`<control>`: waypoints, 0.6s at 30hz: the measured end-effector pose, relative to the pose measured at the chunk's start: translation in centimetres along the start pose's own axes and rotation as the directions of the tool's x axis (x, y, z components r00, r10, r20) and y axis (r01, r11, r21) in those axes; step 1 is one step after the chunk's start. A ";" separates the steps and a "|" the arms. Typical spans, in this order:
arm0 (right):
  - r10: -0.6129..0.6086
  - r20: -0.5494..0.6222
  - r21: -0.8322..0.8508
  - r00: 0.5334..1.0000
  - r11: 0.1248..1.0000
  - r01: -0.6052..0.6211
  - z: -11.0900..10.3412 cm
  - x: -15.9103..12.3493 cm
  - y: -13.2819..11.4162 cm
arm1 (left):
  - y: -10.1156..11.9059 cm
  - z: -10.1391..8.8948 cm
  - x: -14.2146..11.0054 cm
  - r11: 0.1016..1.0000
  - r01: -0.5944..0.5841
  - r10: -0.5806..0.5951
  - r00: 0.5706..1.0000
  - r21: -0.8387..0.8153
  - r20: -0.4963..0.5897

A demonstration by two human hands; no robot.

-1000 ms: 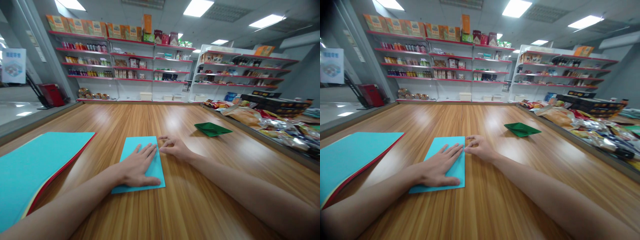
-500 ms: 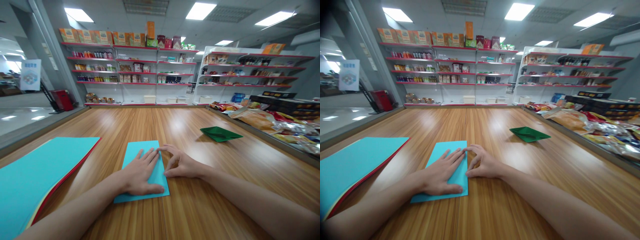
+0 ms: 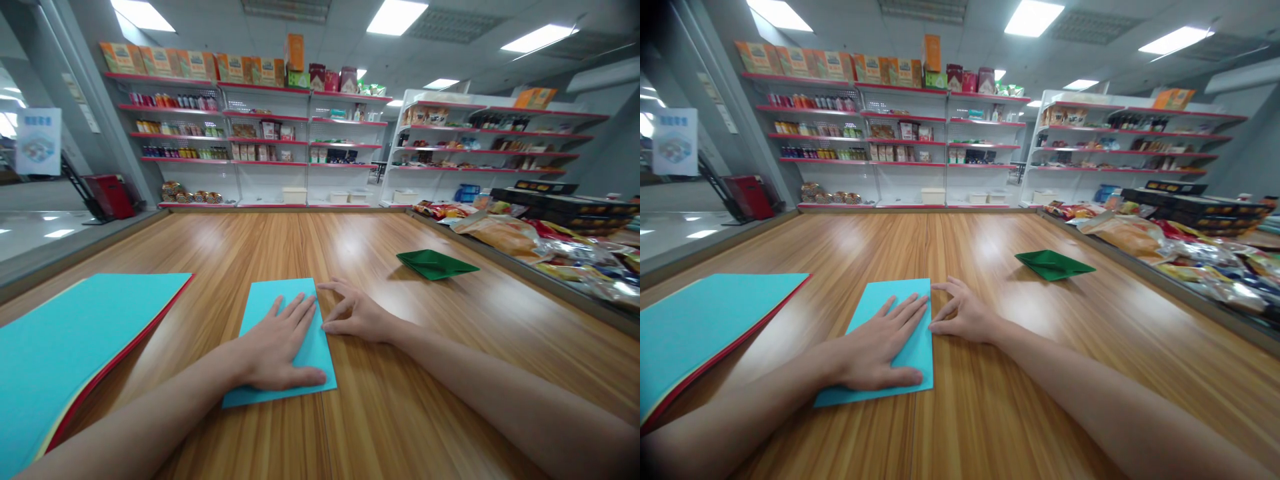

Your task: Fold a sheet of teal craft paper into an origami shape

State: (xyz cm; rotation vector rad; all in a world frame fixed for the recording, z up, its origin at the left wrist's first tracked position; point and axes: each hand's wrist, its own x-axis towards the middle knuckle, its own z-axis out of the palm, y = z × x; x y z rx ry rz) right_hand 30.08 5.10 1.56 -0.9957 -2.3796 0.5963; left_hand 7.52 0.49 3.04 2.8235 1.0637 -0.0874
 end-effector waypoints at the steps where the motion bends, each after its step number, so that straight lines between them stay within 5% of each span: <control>1: 0.015 -0.014 -0.009 1.000 1.000 -0.015 0.1 0.1 0.1 | -0.1 0.1 0.0 1.000 -0.002 0.002 1.000 -0.001 -0.002; 18: 0.105 -0.185 -0.045 0.977 0.992 -0.115 1.5 2.5 2.5 | -0.2 0.5 -0.1 1.000 -0.007 0.007 1.000 0.001 -0.019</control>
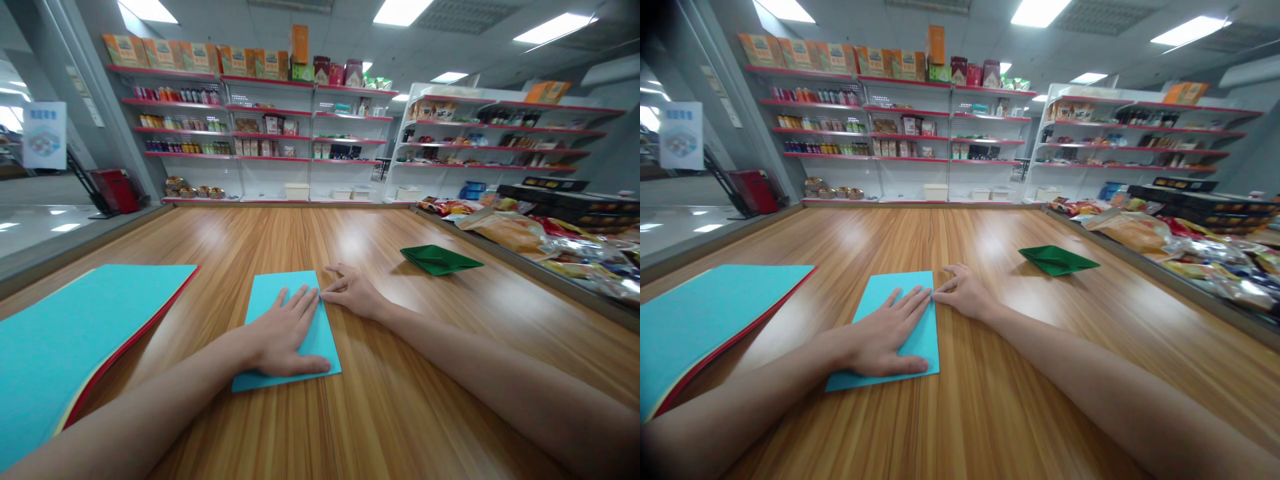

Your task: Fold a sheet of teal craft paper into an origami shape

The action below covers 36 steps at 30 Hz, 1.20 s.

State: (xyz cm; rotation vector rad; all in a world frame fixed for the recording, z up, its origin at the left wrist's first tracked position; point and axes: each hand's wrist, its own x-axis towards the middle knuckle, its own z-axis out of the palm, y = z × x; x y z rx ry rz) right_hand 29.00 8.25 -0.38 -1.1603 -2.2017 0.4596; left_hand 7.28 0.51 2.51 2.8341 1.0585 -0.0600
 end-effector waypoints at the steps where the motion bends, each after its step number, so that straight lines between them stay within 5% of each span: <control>1: -0.005 -0.013 0.000 1.000 1.000 0.005 0.1 0.3 0.3 | 0.0 0.0 0.0 1.000 0.001 -0.001 1.000 0.002 0.001; 19: 0.046 -0.075 -0.024 0.996 0.999 -0.048 1.1 5.7 2.3 | 0.1 -0.2 0.0 1.000 -0.004 0.005 1.000 -0.010 0.020; 29: 0.013 0.002 0.011 1.000 1.000 -0.013 -0.2 -2.7 -2.5 | -0.9 0.4 0.1 0.995 -0.093 0.093 0.995 0.023 -0.017; 36: -0.179 0.148 0.148 0.973 0.976 0.157 -0.2 -3.2 -4.4 | -2.2 0.9 0.0 0.998 0.026 -0.025 0.999 0.049 -0.024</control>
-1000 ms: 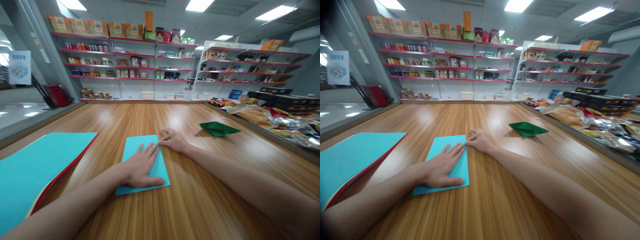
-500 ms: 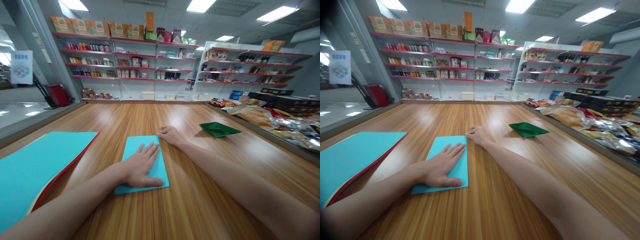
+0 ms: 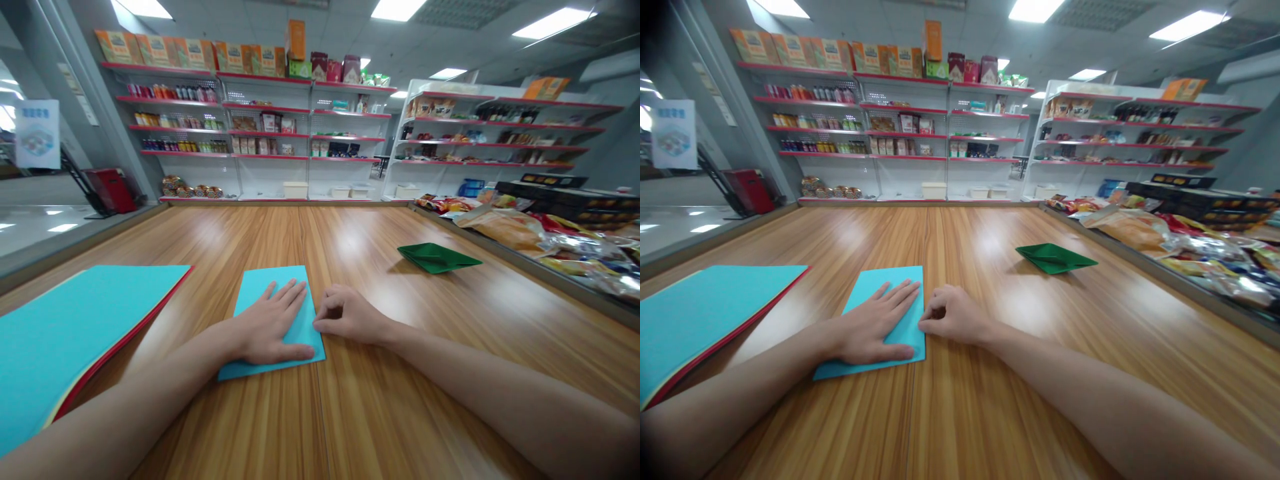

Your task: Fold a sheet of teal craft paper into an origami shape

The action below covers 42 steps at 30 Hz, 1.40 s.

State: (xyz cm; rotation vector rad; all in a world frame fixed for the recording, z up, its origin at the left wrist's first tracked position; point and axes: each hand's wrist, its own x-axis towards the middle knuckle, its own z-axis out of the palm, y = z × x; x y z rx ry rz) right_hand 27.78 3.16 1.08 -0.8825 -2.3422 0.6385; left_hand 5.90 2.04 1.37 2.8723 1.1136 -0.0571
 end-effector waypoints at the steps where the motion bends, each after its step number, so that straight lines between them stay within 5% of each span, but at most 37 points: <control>1: -0.037 0.032 0.030 0.999 0.999 0.036 -0.1 0.0 0.0 | -0.3 0.1 0.0 0.999 0.038 -0.038 0.999 0.004 -0.006; 8: -0.142 0.114 0.109 0.983 0.985 0.130 -0.6 -0.4 -0.2 | -1.1 0.4 0.3 0.973 0.230 -0.230 0.973 -0.001 -0.028; 14: -0.045 0.053 0.184 0.998 0.982 0.035 -0.6 -0.4 -0.4 | -1.1 0.4 0.4 0.973 0.230 -0.230 0.973 0.002 -0.025; 24: -0.001 0.043 0.082 0.999 0.997 -0.003 -0.5 -0.2 -0.3 | -0.8 0.3 0.4 0.975 0.223 -0.222 0.975 0.008 -0.029; 32: -0.121 0.125 0.133 0.985 0.986 0.104 -0.8 -0.1 -0.5 | -0.4 0.2 0.1 0.992 0.125 -0.124 0.992 0.030 -0.012; 42: -0.039 0.100 0.088 0.994 0.996 0.030 -0.7 0.1 -0.2 | -0.3 0.2 0.2 0.993 0.116 -0.116 0.993 0.026 -0.014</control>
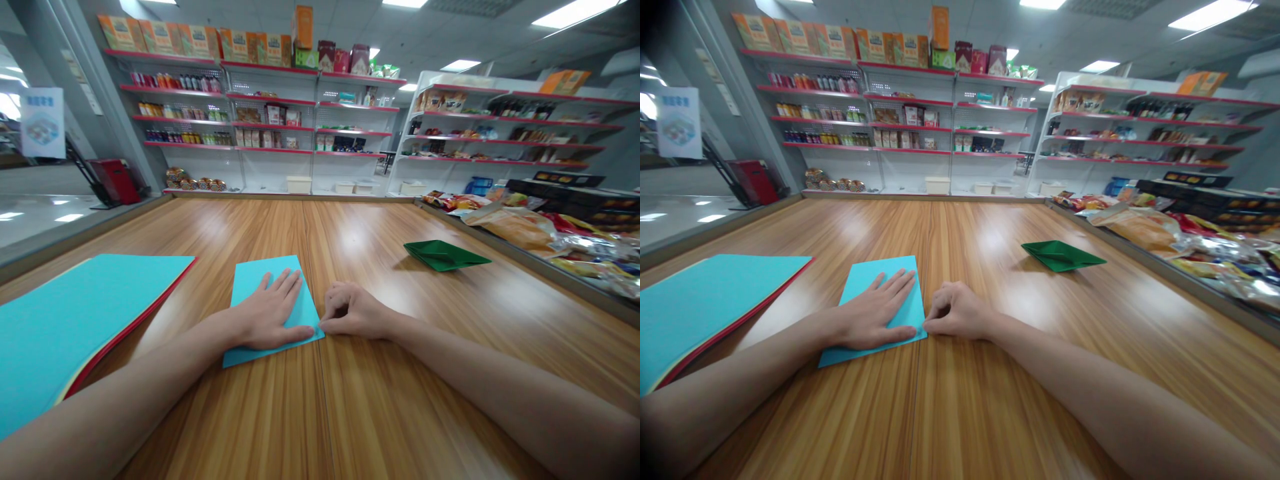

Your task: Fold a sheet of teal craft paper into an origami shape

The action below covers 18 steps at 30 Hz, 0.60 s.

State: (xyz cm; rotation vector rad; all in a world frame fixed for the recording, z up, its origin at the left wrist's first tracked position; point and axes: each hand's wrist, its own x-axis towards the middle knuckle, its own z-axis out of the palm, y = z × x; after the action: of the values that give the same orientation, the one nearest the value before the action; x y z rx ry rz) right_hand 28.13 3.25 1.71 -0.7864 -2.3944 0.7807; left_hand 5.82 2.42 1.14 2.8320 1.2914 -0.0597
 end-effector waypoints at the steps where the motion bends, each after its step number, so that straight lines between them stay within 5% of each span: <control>1: 0.001 -0.006 -0.009 1.000 1.000 -0.001 0.0 0.1 0.0 | 0.0 0.0 0.0 1.000 -0.003 0.003 1.000 -0.002 -0.003; 12: 0.055 -0.071 -0.042 0.996 0.997 -0.058 -0.1 1.0 1.3 | 0.0 0.0 0.1 1.000 -0.009 0.009 1.000 -0.009 0.000; 18: -0.055 -0.019 -0.039 0.998 0.998 0.054 -0.2 0.3 1.0 | 0.7 0.0 -0.1 0.995 -0.100 0.100 0.995 -0.007 0.015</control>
State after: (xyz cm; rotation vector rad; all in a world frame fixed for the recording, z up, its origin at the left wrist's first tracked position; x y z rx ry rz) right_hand 28.45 4.19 1.30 -0.7378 -2.4084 0.7039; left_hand 6.33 1.88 1.11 2.8802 1.1429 -0.0745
